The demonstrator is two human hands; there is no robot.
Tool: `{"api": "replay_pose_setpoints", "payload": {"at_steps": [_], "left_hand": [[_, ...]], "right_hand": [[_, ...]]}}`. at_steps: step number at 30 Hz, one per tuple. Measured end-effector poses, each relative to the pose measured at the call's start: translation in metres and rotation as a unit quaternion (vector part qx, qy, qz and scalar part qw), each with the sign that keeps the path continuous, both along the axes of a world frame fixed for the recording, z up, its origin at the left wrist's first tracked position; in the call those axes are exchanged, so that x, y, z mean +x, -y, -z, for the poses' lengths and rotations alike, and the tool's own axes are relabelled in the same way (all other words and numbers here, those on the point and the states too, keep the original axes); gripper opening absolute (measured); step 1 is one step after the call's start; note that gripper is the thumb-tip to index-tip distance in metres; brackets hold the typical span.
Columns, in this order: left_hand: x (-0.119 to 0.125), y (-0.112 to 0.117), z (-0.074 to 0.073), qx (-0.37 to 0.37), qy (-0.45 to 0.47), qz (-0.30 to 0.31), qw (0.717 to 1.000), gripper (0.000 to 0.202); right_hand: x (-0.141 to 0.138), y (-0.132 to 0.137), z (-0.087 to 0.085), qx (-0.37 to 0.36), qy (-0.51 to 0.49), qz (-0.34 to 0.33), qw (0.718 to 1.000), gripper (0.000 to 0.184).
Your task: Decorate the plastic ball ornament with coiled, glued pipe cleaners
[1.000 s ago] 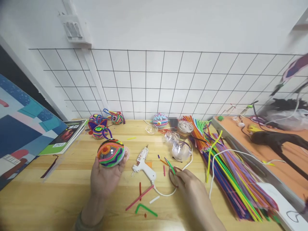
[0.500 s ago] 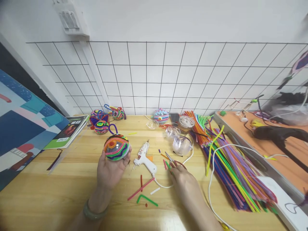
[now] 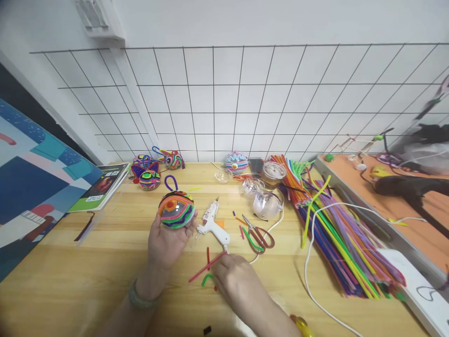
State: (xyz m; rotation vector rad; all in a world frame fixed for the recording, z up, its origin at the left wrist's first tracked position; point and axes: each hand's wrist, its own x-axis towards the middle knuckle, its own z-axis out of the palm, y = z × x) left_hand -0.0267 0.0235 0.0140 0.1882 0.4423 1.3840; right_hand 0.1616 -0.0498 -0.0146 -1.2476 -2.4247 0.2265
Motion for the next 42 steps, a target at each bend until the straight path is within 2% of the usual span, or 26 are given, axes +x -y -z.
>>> {"api": "replay_pose_setpoints", "payload": {"at_steps": [3, 7, 11, 16, 19, 23, 27, 30, 32, 35, 39, 42], "left_hand": [[0.0, 0.0, -0.001, -0.008, 0.0, -0.001, 1.0, 0.037], [0.001, 0.001, -0.002, -0.008, 0.002, -0.003, 1.0, 0.032], [0.0, 0.001, -0.001, -0.001, -0.007, 0.009, 1.0, 0.032], [-0.001, 0.002, 0.0, 0.009, -0.008, 0.005, 1.0, 0.034], [0.0, 0.002, -0.002, 0.003, -0.006, 0.007, 1.0, 0.032], [0.0, 0.002, -0.003, -0.009, 0.001, 0.009, 1.0, 0.031], [0.0, 0.002, 0.0, 0.01, 0.001, 0.009, 1.0, 0.03], [0.001, 0.002, 0.003, 0.029, -0.014, 0.019, 0.999, 0.032], [0.003, 0.003, 0.005, 0.038, -0.027, 0.033, 0.998, 0.033], [0.005, 0.005, 0.007, 0.047, -0.038, 0.054, 0.997, 0.033], [0.008, 0.007, 0.011, 0.05, -0.035, 0.066, 0.996, 0.032], [0.009, 0.008, 0.012, 0.047, -0.041, 0.074, 0.995, 0.034]], "right_hand": [[-0.008, 0.001, 0.008, -0.005, 0.035, -0.022, 0.999, 0.013], [-0.01, 0.0, 0.014, -0.001, 0.055, -0.017, 0.998, 0.014], [-0.005, 0.0, 0.008, 0.0, 0.053, -0.013, 0.998, 0.016], [0.018, -0.003, -0.005, -0.006, 0.043, 0.027, 0.999, 0.024], [0.023, -0.002, -0.006, 0.002, 0.047, 0.023, 0.999, 0.025], [0.01, 0.003, 0.007, 0.032, 0.06, 0.001, 0.998, 0.023], [-0.008, 0.005, 0.025, 0.076, 0.068, -0.004, 0.995, 0.023], [-0.011, 0.004, 0.029, 0.096, 0.06, -0.008, 0.994, 0.024], [-0.007, 0.003, 0.024, 0.099, 0.052, -0.012, 0.994, 0.024], [0.001, 0.002, 0.006, 0.068, 0.016, -0.022, 0.997, 0.024], [0.007, 0.001, -0.022, -0.02, -0.132, -0.038, 0.99, 0.029], [0.009, -0.001, -0.035, -0.037, -0.236, -0.037, 0.97, 0.02]]}}
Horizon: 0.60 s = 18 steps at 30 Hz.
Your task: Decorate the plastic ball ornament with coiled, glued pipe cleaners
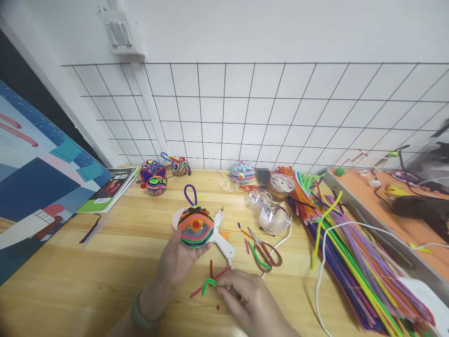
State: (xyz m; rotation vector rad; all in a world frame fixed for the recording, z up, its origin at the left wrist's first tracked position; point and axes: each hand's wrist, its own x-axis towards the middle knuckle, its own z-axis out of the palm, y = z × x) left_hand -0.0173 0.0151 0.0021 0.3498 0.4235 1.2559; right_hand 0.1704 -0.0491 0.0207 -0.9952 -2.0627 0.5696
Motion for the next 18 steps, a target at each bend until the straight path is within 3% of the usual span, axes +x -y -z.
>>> {"api": "replay_pose_setpoints", "payload": {"at_steps": [7, 12, 18], "left_hand": [[0.005, 0.006, -0.003, 0.026, -0.045, 0.024, 0.998, 0.035], [0.01, 0.008, -0.007, 0.045, -0.068, 0.04, 0.996, 0.044], [0.015, 0.01, -0.005, 0.073, -0.081, 0.056, 0.993, 0.055]], "right_hand": [[0.001, -0.007, -0.023, -0.001, -0.128, -0.018, 0.992, 0.017], [0.0, -0.011, -0.035, 0.093, -0.094, 0.027, 0.991, 0.013], [0.002, -0.01, -0.03, 0.205, -0.016, 0.083, 0.975, 0.017]]}}
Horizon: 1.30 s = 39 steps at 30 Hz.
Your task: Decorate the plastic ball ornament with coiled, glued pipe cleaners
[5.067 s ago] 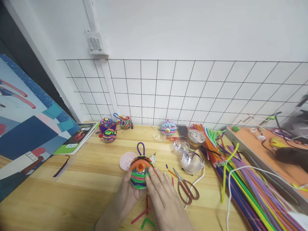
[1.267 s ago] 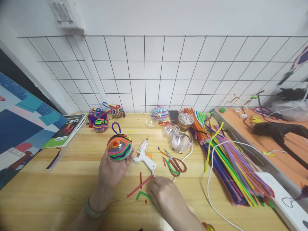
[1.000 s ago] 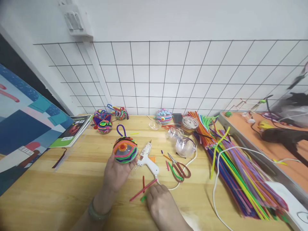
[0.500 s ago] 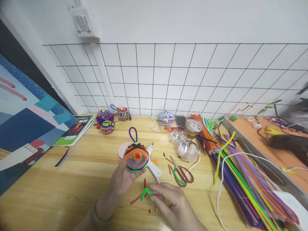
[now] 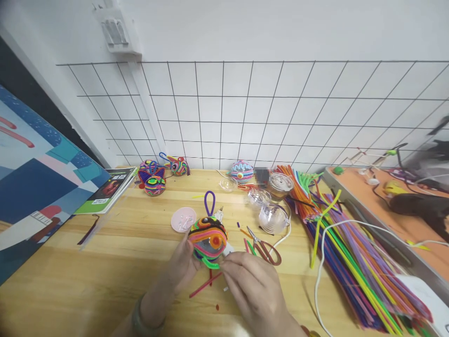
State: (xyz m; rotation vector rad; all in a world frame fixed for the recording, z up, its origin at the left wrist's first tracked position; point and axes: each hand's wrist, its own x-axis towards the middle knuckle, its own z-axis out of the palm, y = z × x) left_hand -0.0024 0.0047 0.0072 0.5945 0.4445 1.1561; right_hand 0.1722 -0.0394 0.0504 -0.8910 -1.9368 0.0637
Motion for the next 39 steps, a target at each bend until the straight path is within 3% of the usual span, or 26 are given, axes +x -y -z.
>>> {"api": "replay_pose_setpoints", "payload": {"at_steps": [4, 15, 22, 29, 39], "left_hand": [[0.002, 0.002, 0.003, 0.01, -0.02, 0.006, 1.0, 0.059], [0.002, 0.002, 0.005, 0.031, -0.048, 0.032, 0.998, 0.066], [0.001, 0.001, -0.003, 0.002, -0.07, 0.026, 0.997, 0.061], [0.003, 0.002, -0.007, -0.035, -0.085, -0.007, 0.996, 0.047], [0.0, 0.0, 0.001, -0.074, -0.056, 0.064, 0.994, 0.044]], "right_hand": [[-0.003, 0.0, 0.001, 0.042, 0.046, -0.001, 0.998, 0.021], [-0.001, -0.004, 0.008, 0.063, 0.158, 0.037, 0.985, 0.019], [-0.001, -0.005, 0.002, 0.023, 0.173, 0.033, 0.984, 0.028], [0.004, -0.005, 0.008, -0.022, 0.156, 0.026, 0.987, 0.019], [0.009, -0.004, 0.014, -0.118, 0.052, -0.025, 0.991, 0.021]]}}
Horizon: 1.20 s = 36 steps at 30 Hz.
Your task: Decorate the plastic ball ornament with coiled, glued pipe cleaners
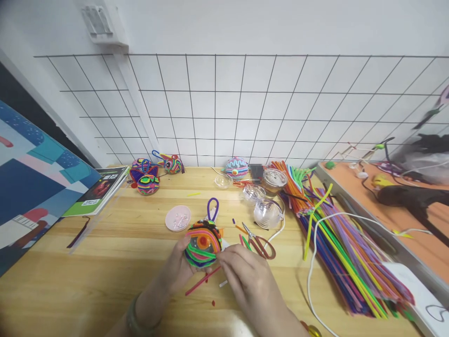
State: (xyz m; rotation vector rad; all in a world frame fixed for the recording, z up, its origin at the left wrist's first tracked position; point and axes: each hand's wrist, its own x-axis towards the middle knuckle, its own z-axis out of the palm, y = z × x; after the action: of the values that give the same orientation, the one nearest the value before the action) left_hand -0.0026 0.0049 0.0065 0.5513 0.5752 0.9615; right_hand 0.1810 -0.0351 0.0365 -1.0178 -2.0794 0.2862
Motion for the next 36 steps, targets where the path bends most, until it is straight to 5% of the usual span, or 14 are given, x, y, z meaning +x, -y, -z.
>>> {"api": "replay_pose_setpoints", "payload": {"at_steps": [14, 18, 22, 28, 32, 36], "left_hand": [[0.0, 0.0, -0.003, -0.022, -0.002, 0.027, 0.999, 0.041], [-0.005, -0.004, -0.005, -0.042, 0.02, -0.006, 0.999, 0.044], [-0.012, -0.009, -0.011, -0.062, 0.053, -0.099, 0.992, 0.035], [-0.014, -0.01, -0.016, -0.073, 0.055, -0.162, 0.983, 0.034], [-0.01, -0.007, -0.013, -0.061, 0.052, -0.164, 0.983, 0.035], [-0.002, -0.005, -0.006, -0.037, 0.016, -0.163, 0.986, 0.042]], "right_hand": [[0.006, -0.002, -0.002, -0.038, 0.017, -0.037, 0.998, 0.034], [0.021, -0.007, -0.005, -0.071, -0.068, 0.049, 0.994, 0.022], [0.037, -0.01, -0.008, -0.131, -0.209, 0.186, 0.951, 0.016], [0.042, -0.011, -0.007, -0.226, -0.353, 0.241, 0.875, 0.026], [0.037, -0.009, 0.0, -0.258, -0.393, 0.231, 0.852, 0.029], [0.011, -0.002, 0.013, -0.323, -0.402, 0.13, 0.847, 0.031]]}}
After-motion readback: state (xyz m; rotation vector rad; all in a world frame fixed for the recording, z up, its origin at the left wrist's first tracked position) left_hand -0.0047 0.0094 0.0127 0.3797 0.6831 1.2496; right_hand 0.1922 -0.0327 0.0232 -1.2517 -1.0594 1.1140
